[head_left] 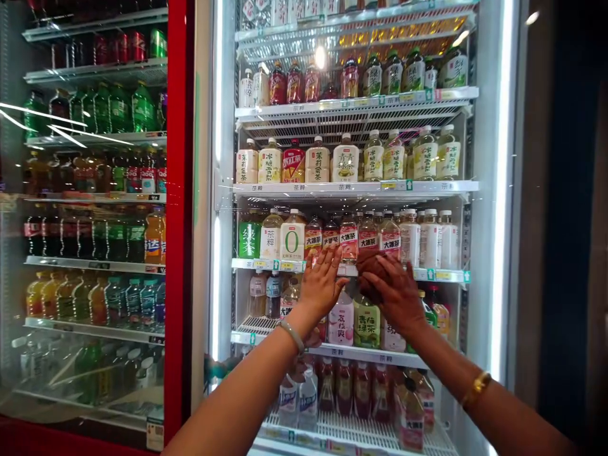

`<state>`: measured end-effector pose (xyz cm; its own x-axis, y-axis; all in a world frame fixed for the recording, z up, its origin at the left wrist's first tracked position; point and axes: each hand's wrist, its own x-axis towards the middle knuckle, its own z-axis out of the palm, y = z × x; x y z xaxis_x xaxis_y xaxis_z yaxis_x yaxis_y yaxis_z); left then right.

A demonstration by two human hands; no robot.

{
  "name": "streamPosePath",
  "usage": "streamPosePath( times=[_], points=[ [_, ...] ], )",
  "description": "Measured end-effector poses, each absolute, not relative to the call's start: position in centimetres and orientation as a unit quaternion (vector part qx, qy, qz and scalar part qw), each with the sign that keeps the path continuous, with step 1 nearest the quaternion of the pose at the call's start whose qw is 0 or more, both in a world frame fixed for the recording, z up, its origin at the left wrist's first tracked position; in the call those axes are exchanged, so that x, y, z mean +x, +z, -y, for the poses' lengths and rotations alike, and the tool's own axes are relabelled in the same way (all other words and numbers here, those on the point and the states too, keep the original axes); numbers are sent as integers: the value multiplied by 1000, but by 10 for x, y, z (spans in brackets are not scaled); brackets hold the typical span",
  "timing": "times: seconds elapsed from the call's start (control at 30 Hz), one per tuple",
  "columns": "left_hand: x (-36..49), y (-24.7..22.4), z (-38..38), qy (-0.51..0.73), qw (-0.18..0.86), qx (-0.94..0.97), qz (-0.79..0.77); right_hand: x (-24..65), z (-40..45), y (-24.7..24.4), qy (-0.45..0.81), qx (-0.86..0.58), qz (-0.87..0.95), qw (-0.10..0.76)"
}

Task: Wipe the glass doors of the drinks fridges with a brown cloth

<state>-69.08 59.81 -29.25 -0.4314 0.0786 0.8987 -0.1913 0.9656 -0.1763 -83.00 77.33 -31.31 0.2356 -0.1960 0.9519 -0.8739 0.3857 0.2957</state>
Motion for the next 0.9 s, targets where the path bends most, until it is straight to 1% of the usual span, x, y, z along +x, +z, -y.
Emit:
streamPosePath(
  times=[0.1,0.2,0.27,0.4,0.5,0.57,0.63,0.7,0.8,0.9],
  points=[
    [-691,-286,-587,155,550,42,819,-828,-761,-278,309,453,555,625],
    [-692,-277,-582,182,583,55,790,-808,-734,-261,316,484,535,616],
    [-688,-276,-578,202,587,46,783,-798,-725,-268,297,502,522,622],
    [-670,-285,-561,241,552,8,798,-802,-735,-287,244,513,509,647],
    [-659,-282,-545,251,556,20,792,-806,-730,-271,271,482,515,655],
    [-657,-275,-537,249,567,31,784,-798,-712,-255,316,465,517,646],
    [-655,-270,-533,240,578,46,779,-784,-692,-248,332,474,510,637],
    [-652,-270,-529,228,583,61,777,-771,-680,-256,304,510,497,634],
    [-642,-278,-520,232,572,65,784,-769,-686,-280,233,573,467,632],
    [-632,-285,-511,252,558,53,789,-781,-701,-283,207,579,458,642]
  ],
)
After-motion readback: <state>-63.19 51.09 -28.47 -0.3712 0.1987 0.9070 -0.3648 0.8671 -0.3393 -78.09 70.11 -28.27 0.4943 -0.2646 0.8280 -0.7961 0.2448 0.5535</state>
